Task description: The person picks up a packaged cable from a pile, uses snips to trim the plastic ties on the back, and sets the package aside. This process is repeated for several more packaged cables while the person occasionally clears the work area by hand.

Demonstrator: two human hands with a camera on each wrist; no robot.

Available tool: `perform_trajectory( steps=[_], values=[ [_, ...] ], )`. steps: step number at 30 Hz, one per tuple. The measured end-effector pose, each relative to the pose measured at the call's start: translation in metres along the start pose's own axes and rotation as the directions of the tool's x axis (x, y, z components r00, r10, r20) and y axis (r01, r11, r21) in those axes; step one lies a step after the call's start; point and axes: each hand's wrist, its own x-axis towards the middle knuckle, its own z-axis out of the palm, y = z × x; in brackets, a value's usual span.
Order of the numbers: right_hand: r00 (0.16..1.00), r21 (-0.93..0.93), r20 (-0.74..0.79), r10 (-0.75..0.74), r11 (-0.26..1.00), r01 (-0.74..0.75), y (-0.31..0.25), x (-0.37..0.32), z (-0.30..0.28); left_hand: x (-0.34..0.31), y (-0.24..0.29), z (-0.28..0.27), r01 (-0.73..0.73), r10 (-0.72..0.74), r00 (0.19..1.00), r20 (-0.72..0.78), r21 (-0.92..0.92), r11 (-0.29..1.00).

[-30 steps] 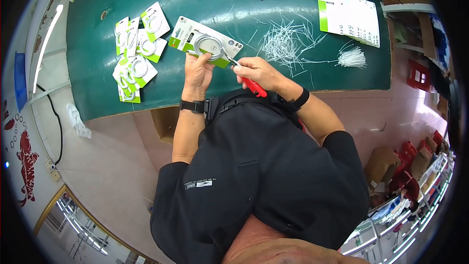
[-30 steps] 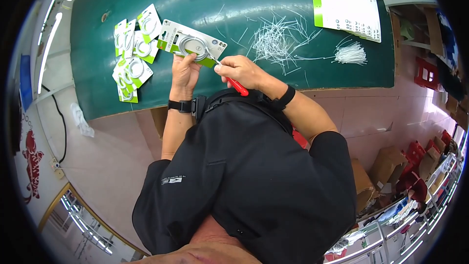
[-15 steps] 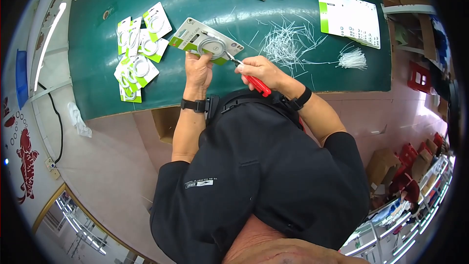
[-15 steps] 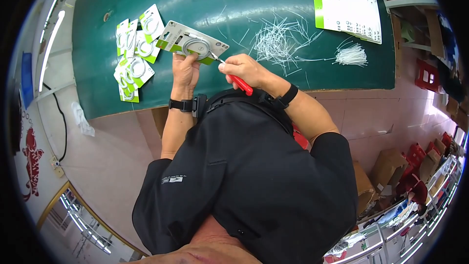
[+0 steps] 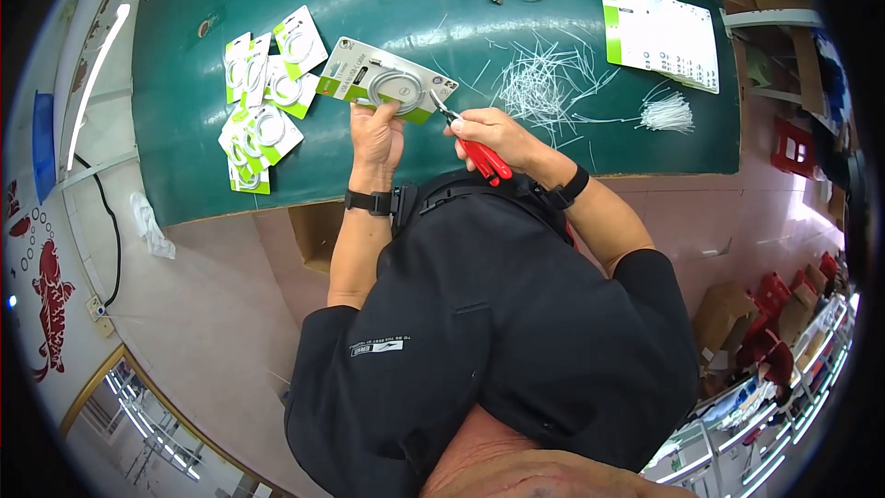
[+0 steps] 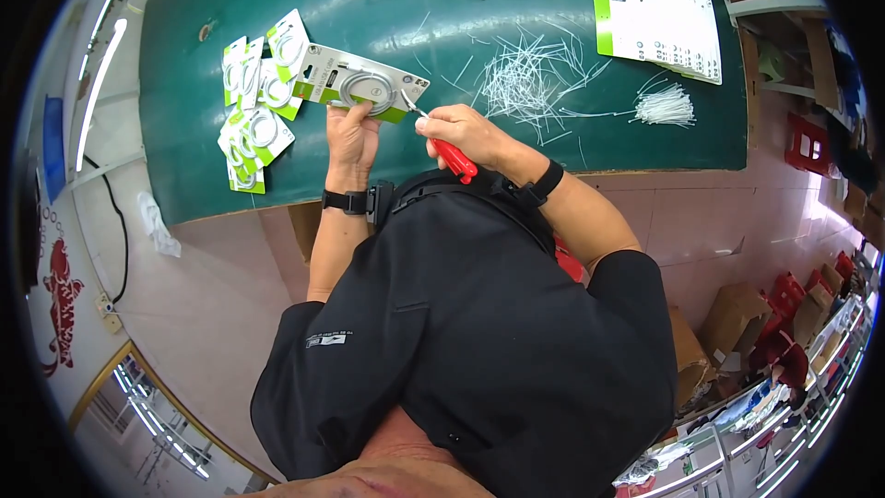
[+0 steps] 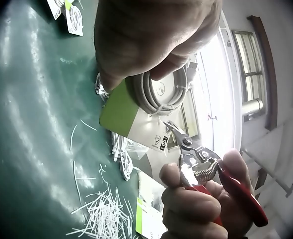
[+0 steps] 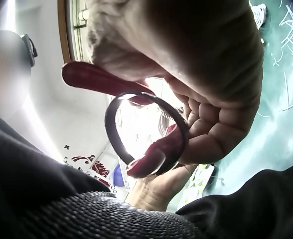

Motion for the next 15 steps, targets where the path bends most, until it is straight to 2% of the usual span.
perform_trajectory(
  steps=[11, 15],
  values=[
    [0.997, 0.001, -0.049, 0.055, 0.998, -0.055, -0.002, -0.001, -0.001, -0.001, -0.001, 0.0, -0.031, 0.031, 0.999, 0.018, 0.027, 0.999],
    [0.988, 0.0, -0.133, 0.077, 0.997, -0.078, 0.009, -0.005, -0.015, 0.003, 0.011, -0.004, -0.102, 0.096, 0.99, -0.099, -0.058, 0.993]
  ],
)
